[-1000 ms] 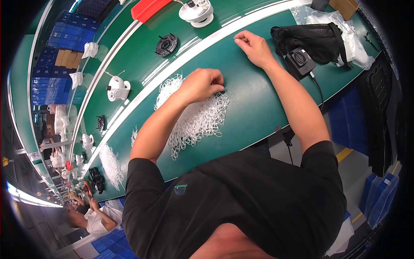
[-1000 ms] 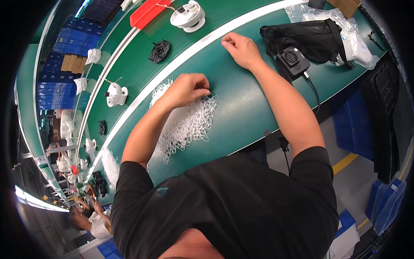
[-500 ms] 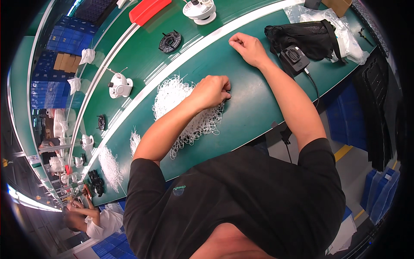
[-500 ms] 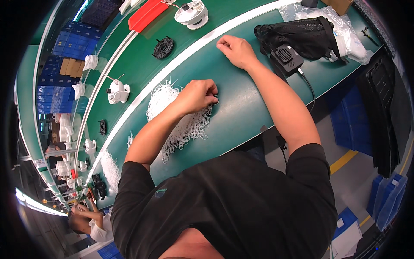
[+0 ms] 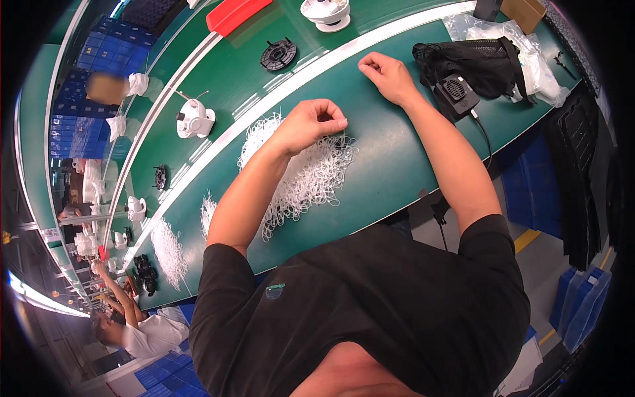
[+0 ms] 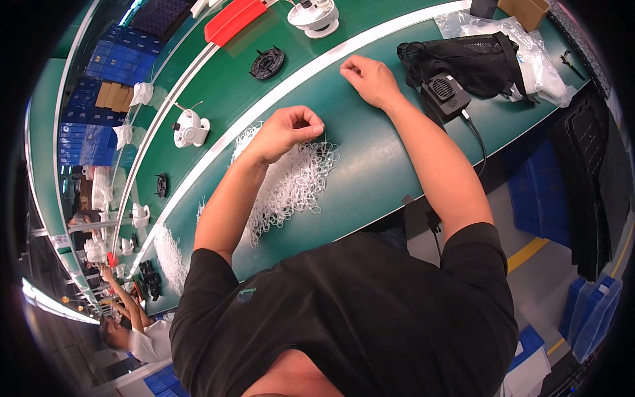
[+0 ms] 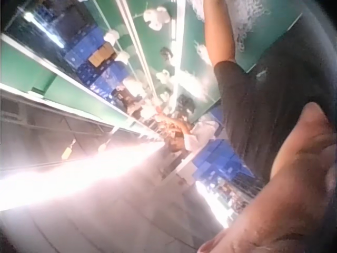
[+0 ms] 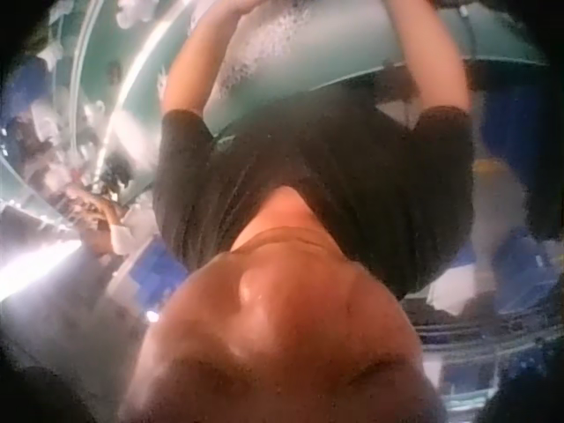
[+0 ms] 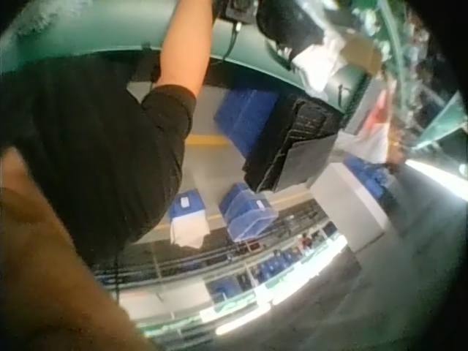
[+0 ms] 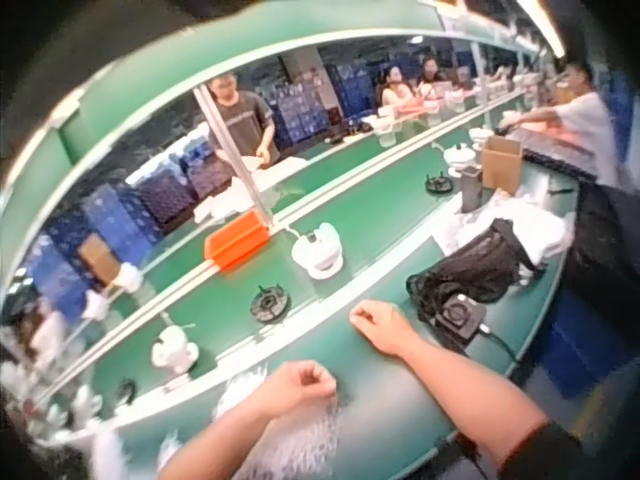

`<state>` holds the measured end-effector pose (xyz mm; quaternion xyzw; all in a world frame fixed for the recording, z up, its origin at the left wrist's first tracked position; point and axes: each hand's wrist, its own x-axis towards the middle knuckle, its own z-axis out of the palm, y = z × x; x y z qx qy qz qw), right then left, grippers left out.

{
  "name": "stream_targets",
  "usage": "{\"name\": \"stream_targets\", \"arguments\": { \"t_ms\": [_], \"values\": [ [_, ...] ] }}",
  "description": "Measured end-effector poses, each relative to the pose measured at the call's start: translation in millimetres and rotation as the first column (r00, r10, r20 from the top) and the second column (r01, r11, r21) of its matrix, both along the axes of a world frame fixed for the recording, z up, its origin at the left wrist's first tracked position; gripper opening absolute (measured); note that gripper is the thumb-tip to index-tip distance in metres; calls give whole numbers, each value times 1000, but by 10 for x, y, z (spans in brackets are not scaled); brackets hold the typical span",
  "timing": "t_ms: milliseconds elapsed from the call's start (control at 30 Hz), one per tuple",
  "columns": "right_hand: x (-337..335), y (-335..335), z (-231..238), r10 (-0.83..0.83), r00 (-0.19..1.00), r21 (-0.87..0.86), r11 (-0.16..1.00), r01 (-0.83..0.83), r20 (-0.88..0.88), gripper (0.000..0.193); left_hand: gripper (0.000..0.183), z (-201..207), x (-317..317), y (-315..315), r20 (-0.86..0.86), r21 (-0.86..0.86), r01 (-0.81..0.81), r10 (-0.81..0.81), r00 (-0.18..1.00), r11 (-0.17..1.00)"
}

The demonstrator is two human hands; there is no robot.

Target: The person repeatedly picks up small white plastic ties from a pile on a green workbench and inserts them into a white circular device. The person manipulates the ties and the device by hand, performing a repetitive assembly action.

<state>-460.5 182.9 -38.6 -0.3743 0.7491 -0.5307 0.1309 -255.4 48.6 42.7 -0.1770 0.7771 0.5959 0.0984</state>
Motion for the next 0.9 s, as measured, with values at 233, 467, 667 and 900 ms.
{"name": "stream_targets", "arguments": {
  "t_ms": [233, 467, 667, 900],
  "values": [
    [20, -14, -41, 20, 999, -50, 998, -23, -41, 21, 16, -18, 200, -176, -185, 205, -89, 128, 974, 975],
    [32, 12, 40, 60, 997, -48, 997, -62, -41, 19, 13, 121, 667, -693, -314, 352, -511, 613, 725, 784],
    [106, -18, 73, 58, 997, -30, 998, -60, -60, 19, 29, -125, 1400, -1704, -342, 406, -876, 932, 119, 261],
    [120, -36, 99, 41, 983, -24, 999, -46, -179, 21, 35, -442, 1454, -2525, -120, 351, -926, 987, 105, 141]
  ]
}}
